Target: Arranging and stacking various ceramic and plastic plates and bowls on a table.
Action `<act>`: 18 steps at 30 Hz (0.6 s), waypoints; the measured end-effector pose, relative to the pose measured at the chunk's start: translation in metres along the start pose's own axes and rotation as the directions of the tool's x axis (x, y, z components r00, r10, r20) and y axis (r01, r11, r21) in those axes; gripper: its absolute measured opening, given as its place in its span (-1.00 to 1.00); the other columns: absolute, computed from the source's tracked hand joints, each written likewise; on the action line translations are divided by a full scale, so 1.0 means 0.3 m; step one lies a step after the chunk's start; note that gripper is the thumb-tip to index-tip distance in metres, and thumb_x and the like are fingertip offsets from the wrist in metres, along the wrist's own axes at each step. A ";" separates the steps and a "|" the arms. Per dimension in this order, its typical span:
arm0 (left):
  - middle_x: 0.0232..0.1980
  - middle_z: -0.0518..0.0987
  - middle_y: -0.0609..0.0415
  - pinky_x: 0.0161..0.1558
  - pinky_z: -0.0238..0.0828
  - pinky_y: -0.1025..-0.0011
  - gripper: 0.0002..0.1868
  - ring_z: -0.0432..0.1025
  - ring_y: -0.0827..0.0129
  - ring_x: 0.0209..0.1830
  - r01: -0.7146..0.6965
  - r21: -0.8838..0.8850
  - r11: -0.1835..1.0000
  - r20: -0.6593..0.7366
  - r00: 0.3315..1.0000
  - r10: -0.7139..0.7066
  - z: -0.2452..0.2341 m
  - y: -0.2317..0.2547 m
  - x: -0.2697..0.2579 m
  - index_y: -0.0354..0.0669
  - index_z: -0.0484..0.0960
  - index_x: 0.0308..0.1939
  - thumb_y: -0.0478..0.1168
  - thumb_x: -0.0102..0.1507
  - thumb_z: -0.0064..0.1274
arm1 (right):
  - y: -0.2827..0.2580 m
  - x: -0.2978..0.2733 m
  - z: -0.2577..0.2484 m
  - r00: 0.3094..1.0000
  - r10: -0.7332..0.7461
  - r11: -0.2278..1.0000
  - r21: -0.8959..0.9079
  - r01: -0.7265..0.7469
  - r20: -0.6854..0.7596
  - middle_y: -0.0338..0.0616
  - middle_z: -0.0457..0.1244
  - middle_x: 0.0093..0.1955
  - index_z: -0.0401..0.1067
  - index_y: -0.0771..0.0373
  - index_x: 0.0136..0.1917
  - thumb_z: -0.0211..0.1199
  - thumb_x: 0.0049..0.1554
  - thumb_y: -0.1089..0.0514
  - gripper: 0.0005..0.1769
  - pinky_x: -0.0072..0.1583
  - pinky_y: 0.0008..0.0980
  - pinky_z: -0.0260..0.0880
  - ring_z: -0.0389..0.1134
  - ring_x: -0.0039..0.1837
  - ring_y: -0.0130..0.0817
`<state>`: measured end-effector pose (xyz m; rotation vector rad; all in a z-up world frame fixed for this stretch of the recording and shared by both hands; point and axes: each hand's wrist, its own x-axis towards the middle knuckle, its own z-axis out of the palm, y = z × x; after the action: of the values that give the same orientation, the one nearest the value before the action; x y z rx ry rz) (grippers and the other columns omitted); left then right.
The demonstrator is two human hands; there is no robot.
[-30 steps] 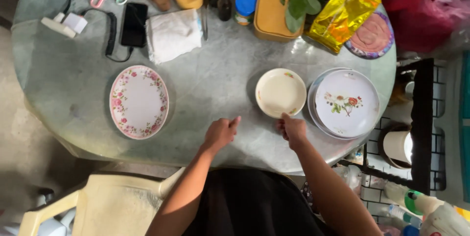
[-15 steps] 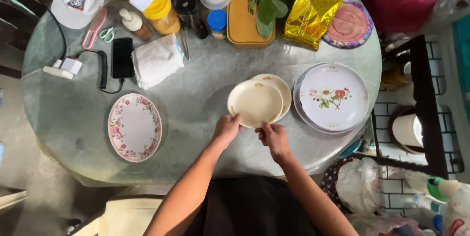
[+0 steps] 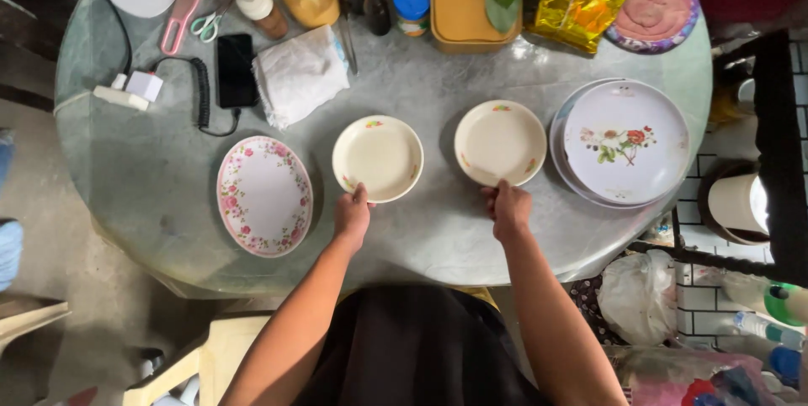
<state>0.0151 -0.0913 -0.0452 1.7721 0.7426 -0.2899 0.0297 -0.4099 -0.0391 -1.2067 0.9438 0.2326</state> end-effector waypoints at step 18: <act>-0.69 0.42 0.05 -0.60 0.31 0.35 -0.12 0.33 0.34 -0.76 0.207 -0.192 0.959 0.421 0.900 -0.110 -0.216 -0.166 -0.087 -0.30 0.53 -0.55 0.40 0.40 -0.46 | 0.107 -0.393 0.557 0.964 -0.041 0.983 -0.160 0.085 0.262 -0.09 0.25 -0.34 0.38 0.46 -0.22 0.04 0.28 0.15 -0.66 -0.41 -0.42 0.00 0.00 -0.46 -0.54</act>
<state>-0.0465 -0.0318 -0.0478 1.3676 0.5909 -0.6376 0.0201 -0.2155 0.0312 -1.3244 0.6675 0.4158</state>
